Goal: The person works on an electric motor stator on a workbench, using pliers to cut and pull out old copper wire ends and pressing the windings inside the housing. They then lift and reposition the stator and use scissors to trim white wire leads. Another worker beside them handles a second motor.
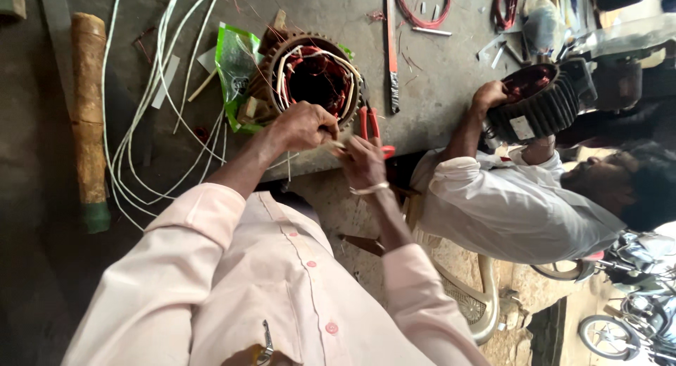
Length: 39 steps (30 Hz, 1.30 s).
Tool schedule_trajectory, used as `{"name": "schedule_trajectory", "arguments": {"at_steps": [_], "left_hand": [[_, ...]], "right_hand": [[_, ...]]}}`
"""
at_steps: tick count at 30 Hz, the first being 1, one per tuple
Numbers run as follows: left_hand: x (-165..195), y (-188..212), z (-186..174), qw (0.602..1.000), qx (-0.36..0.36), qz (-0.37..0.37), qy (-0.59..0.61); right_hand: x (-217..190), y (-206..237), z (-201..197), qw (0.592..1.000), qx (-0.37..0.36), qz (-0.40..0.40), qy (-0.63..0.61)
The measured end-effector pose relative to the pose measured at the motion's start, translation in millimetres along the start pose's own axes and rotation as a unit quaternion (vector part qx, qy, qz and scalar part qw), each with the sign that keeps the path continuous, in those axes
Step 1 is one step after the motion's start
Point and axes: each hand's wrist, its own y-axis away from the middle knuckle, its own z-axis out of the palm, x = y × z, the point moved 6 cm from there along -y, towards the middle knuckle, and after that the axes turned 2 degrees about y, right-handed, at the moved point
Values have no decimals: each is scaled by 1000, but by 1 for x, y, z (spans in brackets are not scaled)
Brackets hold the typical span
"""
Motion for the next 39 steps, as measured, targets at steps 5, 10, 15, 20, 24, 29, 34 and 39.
{"name": "schedule_trajectory", "arguments": {"at_steps": [5,10,15,20,24,29,34,39], "left_hand": [[0,-1,-2,1000,-3,-8,-2],[-2,-2,2,999,-28,-40,-12],[3,2,-3,999,-27,-35,15],[8,0,-4,999,-39,-18,0],[2,1,0,999,-27,-43,6],[10,0,2,999,4,35,-12],[4,5,1,999,23,-26,-28],[6,17,3,993,96,-53,-47]], "right_hand": [[-5,-6,-56,992,-5,-123,36],[-31,-40,-52,932,-27,-272,238],[-36,-41,-72,900,-180,-333,215],[-42,-51,-58,892,-82,-311,317],[-34,-46,-57,922,-101,-293,232],[12,0,-85,989,-69,-107,77],[54,61,21,780,-104,418,-455],[-1,36,77,458,-49,427,-778]]}}
